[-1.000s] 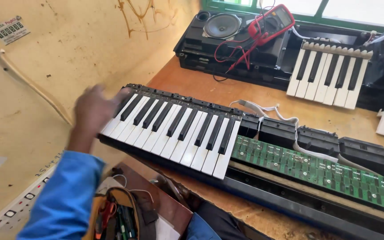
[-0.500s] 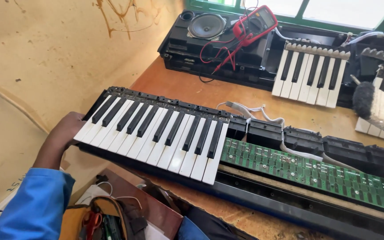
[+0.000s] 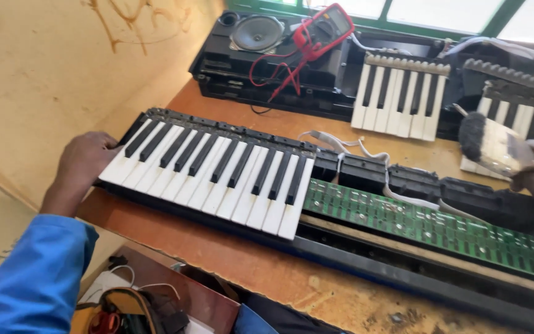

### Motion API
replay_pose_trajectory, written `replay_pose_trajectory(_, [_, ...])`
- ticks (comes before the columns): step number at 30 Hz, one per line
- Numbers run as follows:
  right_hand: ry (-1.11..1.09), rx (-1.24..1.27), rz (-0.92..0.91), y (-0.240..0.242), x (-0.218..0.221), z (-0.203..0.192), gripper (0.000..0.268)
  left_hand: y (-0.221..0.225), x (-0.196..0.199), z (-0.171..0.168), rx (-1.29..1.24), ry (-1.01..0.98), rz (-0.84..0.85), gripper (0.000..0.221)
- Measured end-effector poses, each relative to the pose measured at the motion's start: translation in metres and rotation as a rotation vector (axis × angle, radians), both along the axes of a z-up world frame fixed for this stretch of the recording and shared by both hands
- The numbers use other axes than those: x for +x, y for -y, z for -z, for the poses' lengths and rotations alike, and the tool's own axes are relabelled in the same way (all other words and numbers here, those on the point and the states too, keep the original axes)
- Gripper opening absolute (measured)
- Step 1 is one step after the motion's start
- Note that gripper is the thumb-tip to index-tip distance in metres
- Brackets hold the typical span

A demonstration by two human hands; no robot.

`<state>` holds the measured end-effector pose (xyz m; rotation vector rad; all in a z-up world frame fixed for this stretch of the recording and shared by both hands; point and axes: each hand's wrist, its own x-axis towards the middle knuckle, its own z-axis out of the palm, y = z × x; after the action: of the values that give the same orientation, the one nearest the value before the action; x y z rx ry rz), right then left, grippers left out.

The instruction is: Disassembling an electronic keyboard to clean the internal circuit board and components using a brush and screwdriver.

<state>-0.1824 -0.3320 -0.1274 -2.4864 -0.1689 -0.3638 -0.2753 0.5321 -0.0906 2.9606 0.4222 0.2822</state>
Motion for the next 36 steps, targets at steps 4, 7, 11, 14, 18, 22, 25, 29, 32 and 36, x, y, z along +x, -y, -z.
replay_pose_trajectory(4, [-0.056,-0.165,0.049,-0.029,-0.024,-0.041,0.031,0.016,0.015,-0.010,-0.029,0.016,0.001,0.047])
replay_pose_trajectory(7, [-0.168,-0.463,0.186,-0.050,-0.039,-0.069,0.026,0.006,0.025,-0.011,-0.046,-0.029,0.116,0.058])
replay_pose_trajectory(11, [-0.028,-0.748,0.232,-0.076,-0.057,-0.109,0.048,0.016,0.022,-0.051,0.000,0.047,0.084,0.042])
replay_pose_trajectory(14, [-0.094,-0.893,0.249,-0.120,-0.068,-0.142,0.038,0.106,0.005,-0.111,-0.198,0.308,0.237,0.030])
replay_pose_trajectory(18, [-0.082,-0.837,0.090,-0.193,-0.084,-0.170,0.028,0.259,-0.013,-0.152,-0.407,0.417,0.994,0.058])
replay_pose_trajectory(22, [-0.169,-0.856,0.007,-0.256,-0.088,-0.173,0.037,0.371,-0.008,-0.138,-0.034,0.373,1.232,0.109])
replay_pose_trajectory(25, [-0.160,-0.941,-0.146,-0.270,-0.085,-0.160,0.012,0.406,0.012,-0.124,0.020,0.397,1.324,0.094])
replay_pose_trajectory(29, [-0.115,-0.753,-0.198,-0.267,-0.083,-0.145,0.006,0.401,0.038,-0.118,0.006,0.027,1.225,0.131])
replay_pose_trajectory(32, [0.040,-0.785,-0.272,-0.260,-0.078,-0.132,0.016,0.394,0.048,-0.110,-0.035,-0.064,1.231,0.132])
replay_pose_trajectory(36, [0.164,-0.788,-0.271,-0.255,-0.079,-0.124,0.015,0.390,0.041,-0.114,-0.263,-0.334,1.133,0.120])
